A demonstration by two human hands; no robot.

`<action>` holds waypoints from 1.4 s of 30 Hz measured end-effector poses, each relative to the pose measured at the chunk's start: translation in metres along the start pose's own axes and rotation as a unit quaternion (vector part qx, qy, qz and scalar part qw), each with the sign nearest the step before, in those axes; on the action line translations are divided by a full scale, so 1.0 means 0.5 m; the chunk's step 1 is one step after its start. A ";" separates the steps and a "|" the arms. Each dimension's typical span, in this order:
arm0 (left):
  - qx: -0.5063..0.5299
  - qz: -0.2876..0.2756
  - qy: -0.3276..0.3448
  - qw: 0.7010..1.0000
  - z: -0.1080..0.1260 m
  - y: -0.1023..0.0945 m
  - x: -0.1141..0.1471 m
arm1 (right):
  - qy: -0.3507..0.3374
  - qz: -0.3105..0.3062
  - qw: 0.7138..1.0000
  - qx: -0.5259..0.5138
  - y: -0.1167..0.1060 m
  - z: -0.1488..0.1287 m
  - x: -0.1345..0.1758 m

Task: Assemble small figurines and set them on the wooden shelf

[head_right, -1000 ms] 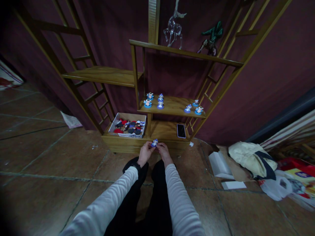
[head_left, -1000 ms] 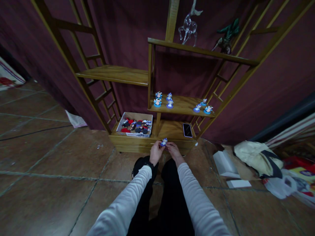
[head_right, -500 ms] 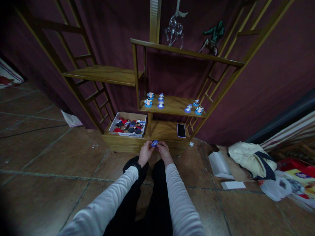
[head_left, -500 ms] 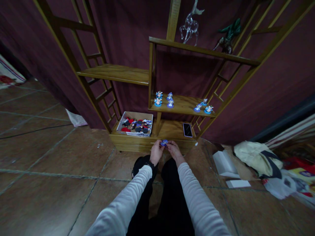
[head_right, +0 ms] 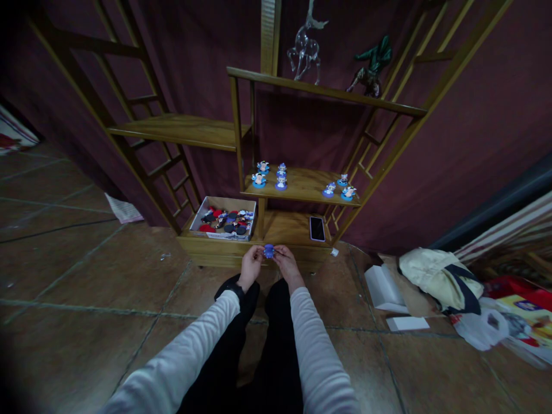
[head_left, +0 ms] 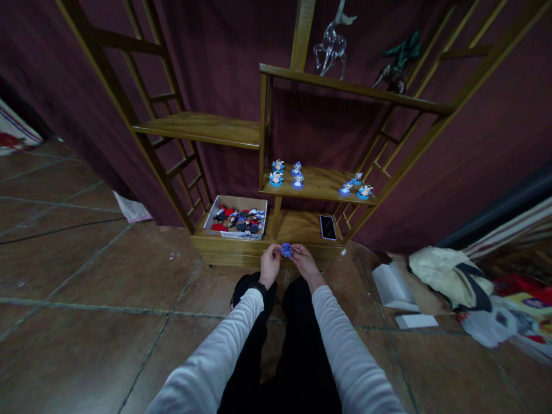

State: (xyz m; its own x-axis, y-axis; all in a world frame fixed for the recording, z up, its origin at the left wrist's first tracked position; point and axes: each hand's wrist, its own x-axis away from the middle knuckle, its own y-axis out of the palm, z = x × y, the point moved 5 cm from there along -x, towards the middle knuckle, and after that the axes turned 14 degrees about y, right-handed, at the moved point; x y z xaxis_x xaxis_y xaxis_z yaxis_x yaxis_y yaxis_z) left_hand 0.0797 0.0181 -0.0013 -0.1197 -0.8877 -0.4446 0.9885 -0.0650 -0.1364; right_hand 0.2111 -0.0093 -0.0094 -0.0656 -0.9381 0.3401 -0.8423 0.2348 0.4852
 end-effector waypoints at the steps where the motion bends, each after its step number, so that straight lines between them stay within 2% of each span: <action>1: 0.013 0.003 -0.006 1.000 -0.001 -0.001 -0.001 | 0.000 -0.004 1.000 0.002 0.002 -0.001 0.002; 11: 0.088 0.060 -0.041 0.993 -0.002 -0.008 -0.009 | 0.004 -0.022 1.000 0.010 0.012 -0.008 0.014; 19: 0.186 0.049 -0.081 0.978 -0.005 -0.008 -0.005 | 0.013 -0.025 1.000 0.010 0.006 -0.005 0.009; 26: 0.189 0.043 -0.108 0.975 -0.012 -0.008 -0.004 | 0.001 -0.055 0.998 -0.003 0.010 -0.008 0.012; 42: 0.246 0.058 -0.113 0.961 -0.020 -0.012 -0.005 | -0.015 -0.099 0.995 -0.010 0.016 -0.009 0.011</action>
State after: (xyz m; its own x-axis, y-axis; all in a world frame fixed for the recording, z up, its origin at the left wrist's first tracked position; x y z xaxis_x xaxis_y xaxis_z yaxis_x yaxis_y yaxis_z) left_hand 0.0731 0.0251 -0.0080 -0.0387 -0.9748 -0.2197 0.9248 -0.1182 0.3617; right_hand 0.2067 -0.0112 0.0000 0.0845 -0.9737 0.2115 -0.8299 0.0488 0.5558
